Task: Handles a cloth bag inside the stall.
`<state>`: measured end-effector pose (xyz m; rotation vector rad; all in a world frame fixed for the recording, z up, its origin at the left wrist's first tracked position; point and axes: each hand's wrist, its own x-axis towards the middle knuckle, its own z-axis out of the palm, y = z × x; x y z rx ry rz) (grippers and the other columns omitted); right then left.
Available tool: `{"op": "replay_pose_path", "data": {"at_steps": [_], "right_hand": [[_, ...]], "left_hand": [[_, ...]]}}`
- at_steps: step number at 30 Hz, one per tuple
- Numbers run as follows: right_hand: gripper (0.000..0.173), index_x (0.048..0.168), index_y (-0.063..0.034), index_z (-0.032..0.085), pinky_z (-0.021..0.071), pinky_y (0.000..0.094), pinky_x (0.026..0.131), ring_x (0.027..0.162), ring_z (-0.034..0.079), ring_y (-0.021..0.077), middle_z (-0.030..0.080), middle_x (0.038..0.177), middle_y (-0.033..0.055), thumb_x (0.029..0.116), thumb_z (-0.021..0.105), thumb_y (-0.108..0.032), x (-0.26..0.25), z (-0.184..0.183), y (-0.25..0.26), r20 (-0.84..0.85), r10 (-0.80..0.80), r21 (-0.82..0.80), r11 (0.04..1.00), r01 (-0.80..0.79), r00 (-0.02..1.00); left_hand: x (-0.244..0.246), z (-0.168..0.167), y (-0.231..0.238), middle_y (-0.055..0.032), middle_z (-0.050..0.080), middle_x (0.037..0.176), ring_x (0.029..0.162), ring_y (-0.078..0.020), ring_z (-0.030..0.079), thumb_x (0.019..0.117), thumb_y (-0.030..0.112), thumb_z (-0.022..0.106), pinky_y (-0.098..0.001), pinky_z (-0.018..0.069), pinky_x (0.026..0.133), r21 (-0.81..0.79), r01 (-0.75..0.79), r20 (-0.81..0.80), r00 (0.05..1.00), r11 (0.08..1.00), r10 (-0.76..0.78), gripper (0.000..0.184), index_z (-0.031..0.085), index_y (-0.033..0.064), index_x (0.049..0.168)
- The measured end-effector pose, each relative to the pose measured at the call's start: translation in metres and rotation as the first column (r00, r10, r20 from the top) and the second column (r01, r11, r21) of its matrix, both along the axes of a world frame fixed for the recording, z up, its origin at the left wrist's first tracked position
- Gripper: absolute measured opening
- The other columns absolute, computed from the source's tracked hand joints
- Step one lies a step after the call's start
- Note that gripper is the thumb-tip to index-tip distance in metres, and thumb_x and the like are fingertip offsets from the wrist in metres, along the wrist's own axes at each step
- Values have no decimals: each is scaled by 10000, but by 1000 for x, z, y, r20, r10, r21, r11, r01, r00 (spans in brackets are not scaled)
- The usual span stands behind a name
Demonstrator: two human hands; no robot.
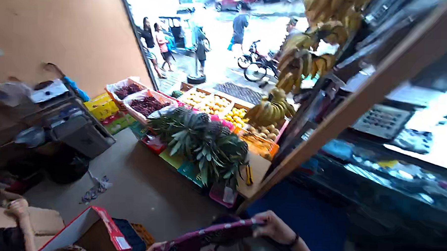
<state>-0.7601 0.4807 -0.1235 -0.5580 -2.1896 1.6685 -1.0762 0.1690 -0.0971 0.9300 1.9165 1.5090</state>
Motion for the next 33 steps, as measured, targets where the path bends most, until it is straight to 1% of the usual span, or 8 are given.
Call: {"op": "replay_pose_path", "data": {"at_steps": [7,15,17,19,21,23,26,33], "right_hand": [[213,986,23,764,576,298,825,821,684,76,753,894,72,873,796,-155,58,-58,9,12,-311,-22,950,312,950],[372,772,-83,676,509,270,571,580,568,51,617,650,-23,1062,529,-263,88,32,52,9,-339,-206,920,334,941],[383,844,-116,713,545,244,585,618,616,39,675,711,-34,1086,474,-294,96,88,51,0,-355,-389,861,327,935],[349,1049,-195,722,605,265,729,819,693,38,741,920,-59,1055,497,-462,104,111,46,-65,-355,-522,808,271,933],[730,1398,-239,569,566,326,954,1140,639,65,683,1254,-76,822,718,-662,132,67,36,-132,-142,-503,863,57,981],[913,1389,-143,539,534,336,1037,1199,619,75,677,1281,-53,631,923,-477,142,-13,24,-113,-29,-498,867,-31,993],[252,1053,-9,680,582,307,865,892,693,66,735,930,7,891,737,-194,115,-98,-10,95,-158,-498,848,185,983],[392,1190,57,653,584,397,907,987,697,199,712,1087,164,1069,543,-300,43,-107,45,314,5,-430,892,137,949]], "left_hand": [[43,-56,50,-38,725,907,870,8,666,1024,171,548,-248,564,868,-112,-103,-63,993,988,96,285,694,-73,1002],[74,52,98,49,625,708,701,-37,621,1049,278,498,-310,555,723,-172,-140,-74,989,975,128,368,639,80,771],[76,109,86,114,614,634,614,-15,606,967,309,573,-268,546,613,-55,-102,-38,994,993,100,330,595,219,651],[79,131,65,137,713,809,758,-7,673,906,414,691,-257,587,693,157,-104,113,990,982,87,134,706,309,823],[97,88,24,71,693,1205,1112,-52,643,869,636,687,-317,559,961,168,-33,208,978,985,-3,608,614,223,1309],[120,8,11,4,658,1227,1122,-53,621,768,566,811,-298,542,975,32,-55,245,969,998,46,896,451,31,1390],[142,-89,6,-53,737,1021,964,-88,700,842,2,737,-316,592,905,-108,-175,291,936,979,199,333,624,-73,1145],[91,-76,-40,-162,674,1160,1017,-211,648,1057,302,563,-449,539,933,-345,-427,228,826,836,516,402,608,-25,1287]]}}
